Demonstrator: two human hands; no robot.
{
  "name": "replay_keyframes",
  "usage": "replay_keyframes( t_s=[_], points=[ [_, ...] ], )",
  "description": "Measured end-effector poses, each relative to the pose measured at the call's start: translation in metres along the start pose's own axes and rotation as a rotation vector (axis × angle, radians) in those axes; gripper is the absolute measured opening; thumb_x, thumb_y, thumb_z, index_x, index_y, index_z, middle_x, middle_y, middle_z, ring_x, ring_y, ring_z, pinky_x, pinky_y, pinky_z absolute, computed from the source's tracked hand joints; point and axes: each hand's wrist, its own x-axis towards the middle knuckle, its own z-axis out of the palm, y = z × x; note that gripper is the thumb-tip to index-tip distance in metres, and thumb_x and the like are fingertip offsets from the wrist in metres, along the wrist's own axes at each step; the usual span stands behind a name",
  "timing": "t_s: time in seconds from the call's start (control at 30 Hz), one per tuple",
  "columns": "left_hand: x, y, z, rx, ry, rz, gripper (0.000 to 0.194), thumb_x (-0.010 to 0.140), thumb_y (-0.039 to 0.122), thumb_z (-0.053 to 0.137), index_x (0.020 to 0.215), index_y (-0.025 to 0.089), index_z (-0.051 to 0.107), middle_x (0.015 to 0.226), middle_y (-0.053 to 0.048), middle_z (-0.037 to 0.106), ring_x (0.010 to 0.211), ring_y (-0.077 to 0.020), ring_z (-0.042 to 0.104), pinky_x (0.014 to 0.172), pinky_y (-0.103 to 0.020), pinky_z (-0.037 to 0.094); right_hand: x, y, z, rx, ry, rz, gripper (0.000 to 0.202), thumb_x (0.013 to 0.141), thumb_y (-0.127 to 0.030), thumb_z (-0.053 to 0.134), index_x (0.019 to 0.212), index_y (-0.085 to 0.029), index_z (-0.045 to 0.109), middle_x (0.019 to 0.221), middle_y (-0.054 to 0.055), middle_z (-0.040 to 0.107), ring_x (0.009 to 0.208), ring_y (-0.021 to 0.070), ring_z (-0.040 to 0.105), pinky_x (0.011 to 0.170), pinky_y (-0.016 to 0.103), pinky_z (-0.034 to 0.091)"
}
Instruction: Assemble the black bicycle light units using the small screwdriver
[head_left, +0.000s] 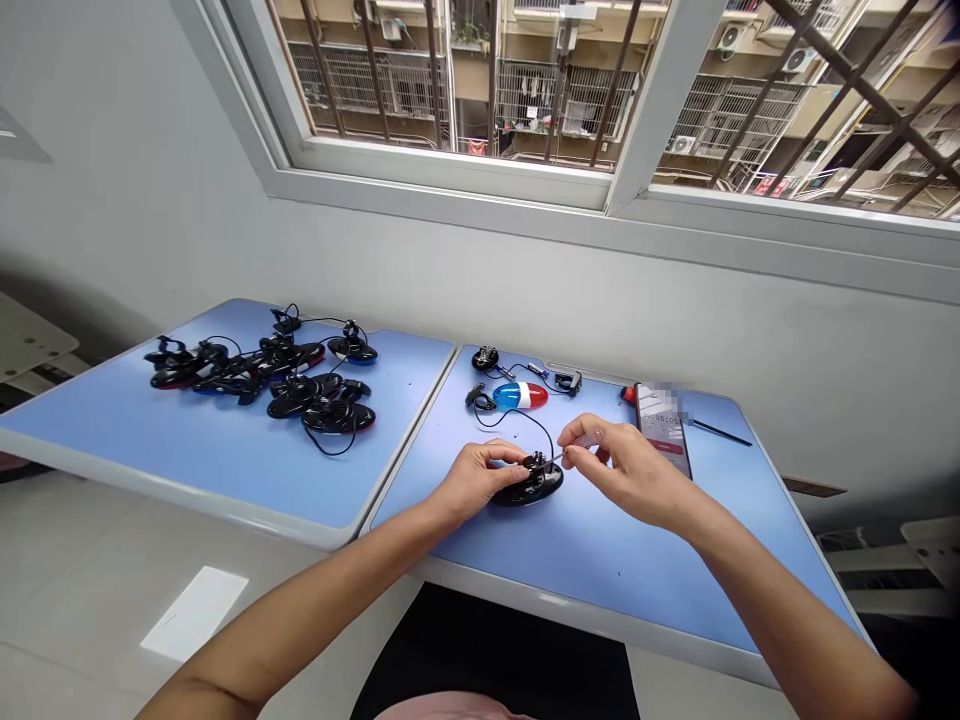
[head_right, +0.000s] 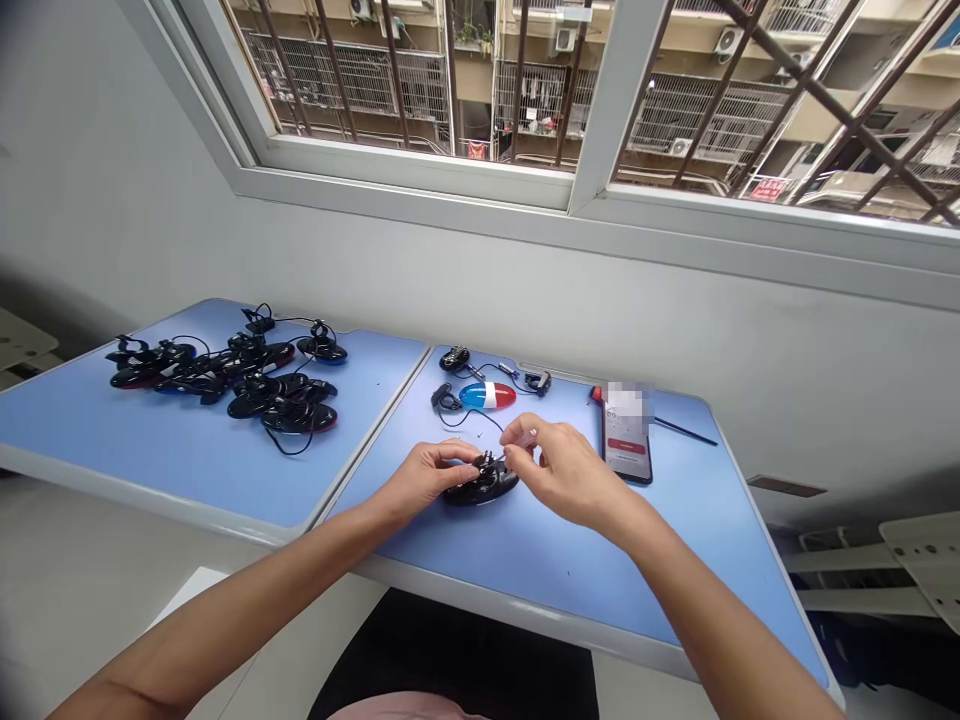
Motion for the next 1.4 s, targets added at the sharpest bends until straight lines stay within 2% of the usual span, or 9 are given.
replay_keyframes(
  t_s=[0.2,0.53,0.77,0.93,1.0,1.13,1.23,1.4],
  points=[
    [0.001,-0.003,-0.001,-0.013,0.034,-0.011,0.020,0.070,0.030,0.075,0.084,0.018,0.078,0.097,-0.007,0.067,0.097,-0.0226,0.059,0.090,-0.034,0.044,0.008,-0.008,-0.008,-0.078,-0.040,-0.043,0.015,0.087,-0.026,0.050,0.087,-0.020,0.063,0.081,0.000,0.071,0.060,0.0109,0.055,0.060,0.025,0.040],
    [-0.001,-0.004,-0.001,0.000,0.058,-0.026,0.018,0.072,0.028,0.072,0.086,0.019,0.080,0.085,-0.004,0.062,0.085,-0.0195,0.058,0.084,-0.034,0.043,0.014,-0.019,-0.011,-0.188,-0.068,-0.075,0.016,0.087,-0.025,0.049,0.087,-0.022,0.065,0.081,-0.002,0.070,0.057,0.0094,0.051,0.058,0.024,0.035],
    [-0.004,-0.008,0.000,0.039,0.101,0.015,0.013,0.067,0.026,0.075,0.077,0.018,0.077,0.084,-0.004,0.063,0.084,-0.0191,0.058,0.081,-0.032,0.045,0.018,-0.031,-0.020,-0.285,-0.149,-0.103,0.017,0.084,-0.022,0.052,0.086,-0.020,0.069,0.078,-0.001,0.070,0.056,0.0101,0.052,0.056,0.023,0.033],
    [-0.010,-0.012,0.007,0.091,0.132,0.047,0.014,0.069,0.025,0.072,0.081,0.018,0.074,0.092,-0.005,0.062,0.089,-0.0203,0.058,0.079,-0.030,0.045,0.022,-0.045,-0.026,-0.399,-0.229,-0.124,0.019,0.078,-0.014,0.055,0.085,-0.021,0.072,0.078,0.000,0.071,0.062,0.0125,0.057,0.056,0.024,0.033],
    [-0.014,-0.013,0.010,0.147,0.148,0.066,0.020,0.067,0.023,0.075,0.087,0.020,0.074,0.098,-0.005,0.062,0.096,-0.0226,0.057,0.080,-0.031,0.044,0.022,-0.049,-0.025,-0.419,-0.225,-0.126,0.018,0.078,-0.013,0.055,0.082,-0.021,0.071,0.076,0.000,0.071,0.064,0.0133,0.059,0.056,0.025,0.033],
    [-0.024,-0.013,0.015,0.418,0.180,0.166,0.039,0.065,0.022,0.080,0.101,0.025,0.069,0.105,-0.004,0.064,0.104,-0.0260,0.054,0.090,-0.036,0.043,0.020,-0.051,-0.023,-0.449,-0.214,-0.102,0.017,0.077,-0.013,0.055,0.078,-0.021,0.070,0.072,0.000,0.071,0.059,0.0131,0.058,0.054,0.025,0.031],
    [-0.026,-0.013,0.016,0.479,0.163,0.221,0.036,0.070,0.018,0.075,0.104,0.025,0.067,0.107,-0.004,0.066,0.105,-0.0257,0.055,0.094,-0.037,0.043,0.019,-0.053,-0.024,-0.474,-0.202,-0.107,0.017,0.077,-0.013,0.056,0.078,-0.021,0.071,0.071,0.000,0.071,0.058,0.0139,0.059,0.054,0.026,0.032],
    [-0.014,-0.014,0.007,0.385,0.036,0.243,0.035,0.071,0.015,0.072,0.105,0.023,0.068,0.113,-0.005,0.067,0.110,-0.0266,0.055,0.100,-0.038,0.040,0.019,-0.058,-0.028,-0.540,-0.228,-0.116,0.023,0.079,-0.009,0.055,0.082,-0.023,0.073,0.076,0.001,0.074,0.071,0.0170,0.064,0.062,0.026,0.036]
  ],
)
